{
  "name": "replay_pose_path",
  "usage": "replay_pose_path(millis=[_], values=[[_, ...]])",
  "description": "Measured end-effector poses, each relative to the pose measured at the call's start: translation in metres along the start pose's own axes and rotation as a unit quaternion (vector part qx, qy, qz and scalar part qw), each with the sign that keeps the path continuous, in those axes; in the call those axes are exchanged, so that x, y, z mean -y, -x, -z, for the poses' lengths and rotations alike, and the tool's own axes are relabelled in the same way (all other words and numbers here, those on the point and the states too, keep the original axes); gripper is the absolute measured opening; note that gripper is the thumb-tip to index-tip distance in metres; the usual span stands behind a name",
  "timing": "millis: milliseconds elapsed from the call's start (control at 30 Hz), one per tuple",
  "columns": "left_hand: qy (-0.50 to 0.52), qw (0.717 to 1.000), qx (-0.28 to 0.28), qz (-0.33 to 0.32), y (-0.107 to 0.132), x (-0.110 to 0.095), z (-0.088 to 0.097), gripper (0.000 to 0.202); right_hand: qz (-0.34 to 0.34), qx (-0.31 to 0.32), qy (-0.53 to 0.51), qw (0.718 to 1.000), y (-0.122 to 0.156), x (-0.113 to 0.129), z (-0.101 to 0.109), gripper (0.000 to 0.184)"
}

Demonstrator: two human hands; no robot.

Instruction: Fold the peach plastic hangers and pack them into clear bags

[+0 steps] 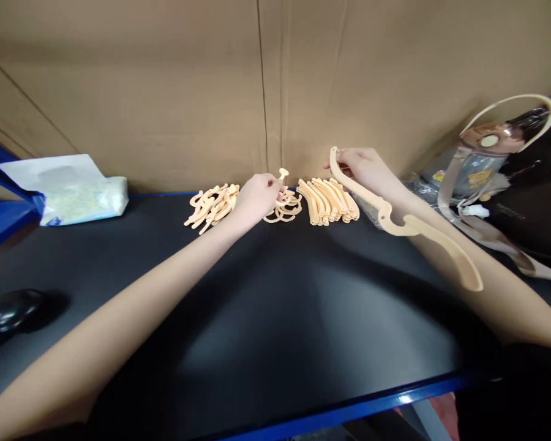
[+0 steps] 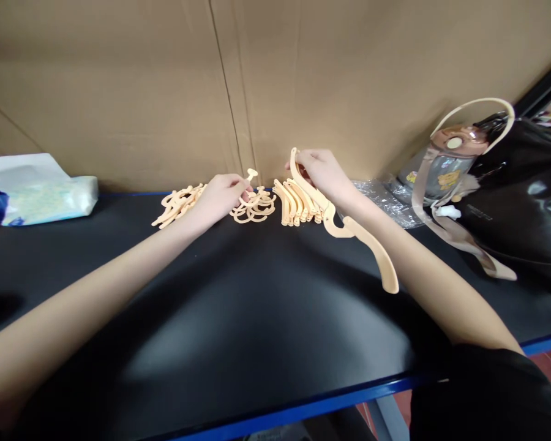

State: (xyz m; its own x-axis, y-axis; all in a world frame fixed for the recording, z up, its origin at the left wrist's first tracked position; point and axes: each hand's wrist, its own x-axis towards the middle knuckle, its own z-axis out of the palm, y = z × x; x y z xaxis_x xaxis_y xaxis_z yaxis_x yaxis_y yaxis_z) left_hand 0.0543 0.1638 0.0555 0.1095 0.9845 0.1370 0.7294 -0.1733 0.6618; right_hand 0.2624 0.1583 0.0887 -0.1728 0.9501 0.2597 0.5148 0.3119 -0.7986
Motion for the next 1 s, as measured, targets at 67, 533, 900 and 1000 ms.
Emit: replay_pose_path(millis=[67, 533, 900, 1000], values=[[-0.01, 1.0, 0.004, 0.023, -0.014, 0.006, -0.002, 0.027, -0.051, -0.023, -0.092, 0.994, -0.001, 0.0, -0.001, 0.023], [0.421, 0.88, 0.195, 0.102, 0.016, -0.006, 0.035, 0.031, 0.028, -0.127, -0.054, 0.99, -0.007, -0.013, 0.005, 0.003], [0.365, 0.902, 0.201, 0.109, 0.042, -0.022, 0.015, 0.024, 0.233, 0.104, 0.551, 0.794, 0.028, 0.018, -0.02, 0.027], [0.326, 0.918, 0.202, 0.098, 0.043, -0.021, 0.01, 0.024, 0.213, 0.123, 0.566, 0.787, 0.033, 0.019, -0.03, 0.031]])
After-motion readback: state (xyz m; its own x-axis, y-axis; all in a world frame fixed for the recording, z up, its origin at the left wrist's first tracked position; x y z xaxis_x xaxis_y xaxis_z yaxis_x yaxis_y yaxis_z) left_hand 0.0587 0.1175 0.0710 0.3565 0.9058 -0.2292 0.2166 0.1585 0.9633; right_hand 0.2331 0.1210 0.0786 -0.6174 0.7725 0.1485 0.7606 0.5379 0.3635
